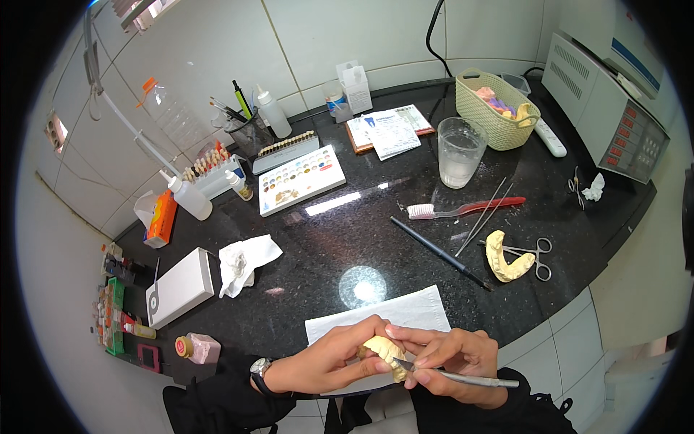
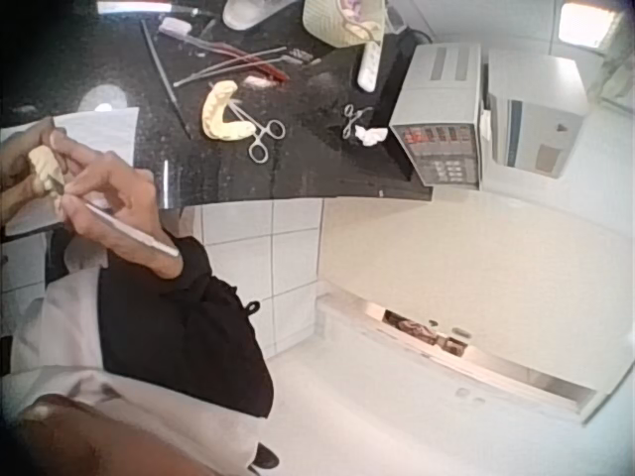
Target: The person uses a small metal tool to shave material from a yellow dental mold while holding it over a white paper.
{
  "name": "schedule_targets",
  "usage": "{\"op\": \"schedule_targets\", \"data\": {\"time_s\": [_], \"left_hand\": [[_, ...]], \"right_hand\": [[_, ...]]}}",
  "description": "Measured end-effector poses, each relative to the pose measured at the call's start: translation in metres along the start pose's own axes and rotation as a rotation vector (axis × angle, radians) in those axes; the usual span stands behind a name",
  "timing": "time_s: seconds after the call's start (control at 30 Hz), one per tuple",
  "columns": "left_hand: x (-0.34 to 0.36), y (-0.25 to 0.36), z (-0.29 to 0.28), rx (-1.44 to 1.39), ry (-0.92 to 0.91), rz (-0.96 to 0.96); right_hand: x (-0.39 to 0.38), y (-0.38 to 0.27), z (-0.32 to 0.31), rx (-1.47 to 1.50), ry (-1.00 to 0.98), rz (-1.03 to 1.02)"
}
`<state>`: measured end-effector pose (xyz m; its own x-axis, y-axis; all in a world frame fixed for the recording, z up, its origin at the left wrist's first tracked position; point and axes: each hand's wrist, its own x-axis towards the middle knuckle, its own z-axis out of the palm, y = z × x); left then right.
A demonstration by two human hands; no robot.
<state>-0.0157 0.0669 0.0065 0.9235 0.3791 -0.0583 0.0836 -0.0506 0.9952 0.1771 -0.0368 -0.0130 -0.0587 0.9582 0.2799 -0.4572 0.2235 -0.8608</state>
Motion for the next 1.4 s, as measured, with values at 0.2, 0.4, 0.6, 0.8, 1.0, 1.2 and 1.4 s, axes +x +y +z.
{"op": "schedule_targets", "data": {"time_s": [0.2, 0.4, 0.6, 0.8, 1.0, 1.2, 1.4], "left_hand": [[0.001, 0.002, -0.001, 0.028, -0.013, 0.007], [0.001, 0.006, 0.004, -0.043, 0.017, -0.01], [0.0, 0.001, -0.001, 0.022, 0.006, -0.01], [0.002, 0.0, -0.001, 0.047, -0.009, -0.01], [0.002, 0.0, 0.0, 0.015, 0.001, -0.009], [0.001, 0.001, -0.001, 0.012, -0.016, -0.017], [0.002, 0.002, 0.0, 0.024, -0.001, 0.034]], "right_hand": [[0.001, -0.004, 0.001, 0.053, -0.005, 0.04], [-0.004, 0.002, 0.0, 0.104, 0.018, 0.022], [-0.002, 0.004, -0.001, 0.012, -0.001, -0.015], [0.0, -0.005, -0.002, 0.053, 0.013, 0.086], [0.001, -0.005, -0.004, 0.043, -0.032, 0.11], [-0.003, -0.003, -0.001, 0.111, -0.004, 0.084], [0.0, -0.001, 0.006, 0.09, 0.095, 0.014]]}}
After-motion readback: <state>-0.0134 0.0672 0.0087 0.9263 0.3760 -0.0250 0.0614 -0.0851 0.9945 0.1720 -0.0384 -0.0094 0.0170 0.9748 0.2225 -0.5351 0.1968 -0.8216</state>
